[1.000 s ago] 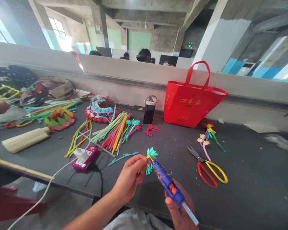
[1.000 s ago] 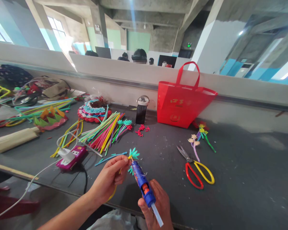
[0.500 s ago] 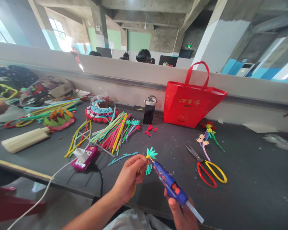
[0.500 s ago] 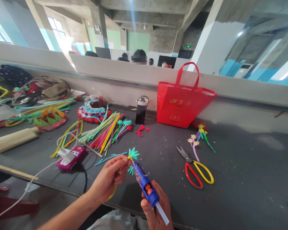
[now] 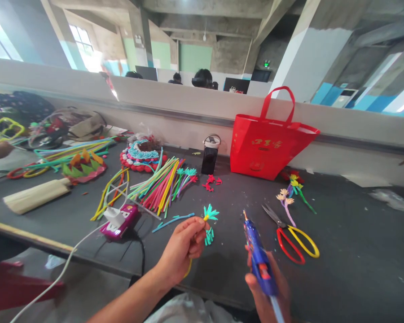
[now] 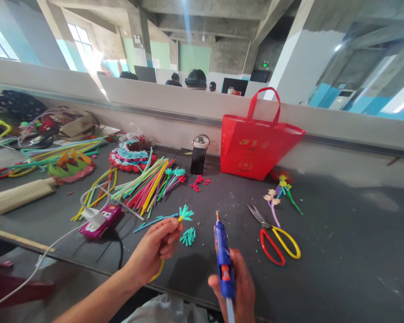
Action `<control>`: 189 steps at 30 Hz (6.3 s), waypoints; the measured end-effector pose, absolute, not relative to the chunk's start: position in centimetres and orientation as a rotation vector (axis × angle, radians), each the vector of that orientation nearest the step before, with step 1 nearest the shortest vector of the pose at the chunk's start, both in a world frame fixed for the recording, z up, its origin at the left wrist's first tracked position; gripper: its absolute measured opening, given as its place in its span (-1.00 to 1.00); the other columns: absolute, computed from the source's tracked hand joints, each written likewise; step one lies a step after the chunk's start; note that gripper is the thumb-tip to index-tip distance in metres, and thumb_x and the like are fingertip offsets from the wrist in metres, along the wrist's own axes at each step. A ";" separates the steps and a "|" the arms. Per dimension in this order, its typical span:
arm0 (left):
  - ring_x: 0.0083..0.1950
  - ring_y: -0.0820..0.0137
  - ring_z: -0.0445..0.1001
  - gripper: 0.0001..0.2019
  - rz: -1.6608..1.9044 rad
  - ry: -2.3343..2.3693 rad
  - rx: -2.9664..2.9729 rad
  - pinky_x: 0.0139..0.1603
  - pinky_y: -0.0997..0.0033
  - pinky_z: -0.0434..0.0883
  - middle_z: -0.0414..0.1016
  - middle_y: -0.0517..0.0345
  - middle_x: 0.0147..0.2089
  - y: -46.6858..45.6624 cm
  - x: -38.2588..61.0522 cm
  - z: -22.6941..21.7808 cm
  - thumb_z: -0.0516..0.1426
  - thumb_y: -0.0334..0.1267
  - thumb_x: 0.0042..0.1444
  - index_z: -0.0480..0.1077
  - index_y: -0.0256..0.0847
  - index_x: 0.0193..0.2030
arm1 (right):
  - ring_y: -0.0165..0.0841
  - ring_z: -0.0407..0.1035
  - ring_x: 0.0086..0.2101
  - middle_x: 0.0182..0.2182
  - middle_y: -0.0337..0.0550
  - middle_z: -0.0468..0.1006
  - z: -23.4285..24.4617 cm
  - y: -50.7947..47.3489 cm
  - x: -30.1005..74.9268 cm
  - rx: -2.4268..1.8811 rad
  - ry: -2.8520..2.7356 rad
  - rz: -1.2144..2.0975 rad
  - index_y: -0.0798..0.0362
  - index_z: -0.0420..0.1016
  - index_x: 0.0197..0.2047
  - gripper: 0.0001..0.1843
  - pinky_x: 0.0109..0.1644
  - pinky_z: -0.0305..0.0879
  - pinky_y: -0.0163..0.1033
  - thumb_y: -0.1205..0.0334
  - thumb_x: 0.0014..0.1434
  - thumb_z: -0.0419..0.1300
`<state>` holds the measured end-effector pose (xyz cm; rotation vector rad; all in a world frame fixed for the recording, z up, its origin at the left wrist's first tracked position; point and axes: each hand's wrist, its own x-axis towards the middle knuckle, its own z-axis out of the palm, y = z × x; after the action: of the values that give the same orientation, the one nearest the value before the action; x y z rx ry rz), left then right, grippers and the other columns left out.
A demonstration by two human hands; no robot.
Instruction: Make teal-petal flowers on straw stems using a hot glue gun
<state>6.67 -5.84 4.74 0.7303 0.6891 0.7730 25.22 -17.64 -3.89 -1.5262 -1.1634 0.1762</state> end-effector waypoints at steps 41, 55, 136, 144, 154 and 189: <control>-0.65 0.67 -0.11 -0.83 0.866 0.673 0.732 -0.65 0.58 -0.20 0.06 0.38 -0.61 -5.8 4.7 5.0 0.20 -0.22 0.07 0.39 -0.28 -0.42 | -0.26 0.36 -0.19 -0.32 -0.11 0.52 -1.6 -6.6 20.7 -1.602 -2.050 0.449 0.04 0.48 -0.38 -0.87 -0.04 0.25 -0.19 0.36 0.19 0.14; -0.65 0.67 -0.11 -0.82 0.841 0.689 0.750 -0.65 0.58 -0.19 0.08 0.39 -0.58 -5.2 5.2 4.2 0.19 -0.18 0.11 0.42 -0.28 -0.37 | -0.53 0.20 -0.59 -0.41 -0.26 0.44 -1.3 -7.8 22.5 -1.329 -1.102 1.125 0.12 0.47 -0.05 -0.59 -0.60 0.09 -0.41 0.01 0.14 0.21; -0.58 0.60 -0.05 -0.60 0.814 0.809 1.027 -0.58 0.54 -0.10 0.07 0.40 -0.61 -6.4 6.3 4.5 0.25 0.05 0.02 0.25 -0.23 -0.47 | -0.37 0.50 -0.22 -0.24 -0.09 0.54 3.0 -12.4 18.1 -1.351 -1.601 -0.266 0.07 0.42 -0.05 -0.85 -0.10 0.43 -0.29 0.34 0.36 0.06; -0.58 0.60 -0.06 -0.61 0.826 0.805 1.028 -0.59 0.54 -0.10 0.07 0.40 -0.61 -6.4 6.3 4.4 0.23 0.03 0.06 0.24 -0.23 -0.47 | -0.39 0.47 -0.37 -0.38 -0.16 0.52 3.7 -12.7 18.6 -1.386 -1.591 -0.215 0.05 0.41 -0.21 -0.86 -0.28 0.38 -0.32 0.30 0.37 0.04; -0.60 0.62 -0.09 -0.71 0.784 0.746 0.947 -0.60 0.54 -0.17 0.03 0.39 -0.62 -6.5 5.9 5.3 0.22 -0.09 0.08 0.36 -0.28 -0.45 | -0.25 0.31 -0.24 -0.25 -0.06 0.43 6.2 -11.6 21.1 -1.423 -1.692 -0.456 0.07 0.41 -0.17 -0.87 -0.12 0.26 -0.14 0.31 0.37 0.05; -0.63 0.64 -0.19 -0.77 0.761 0.787 0.944 -0.61 0.53 -0.21 -0.04 0.41 -0.67 -6.7 5.4 5.5 0.24 -0.14 -0.03 0.42 -0.28 -0.53 | -0.23 0.28 -0.24 -0.24 -0.08 0.39 5.5 -11.1 20.1 -1.486 -1.705 -0.402 0.01 0.37 -0.23 -0.85 -0.11 0.20 -0.10 0.24 0.38 0.03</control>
<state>5.39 -6.71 5.50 0.9437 0.7875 0.7610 20.07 -11.12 5.47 -1.4864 -1.7052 -0.4024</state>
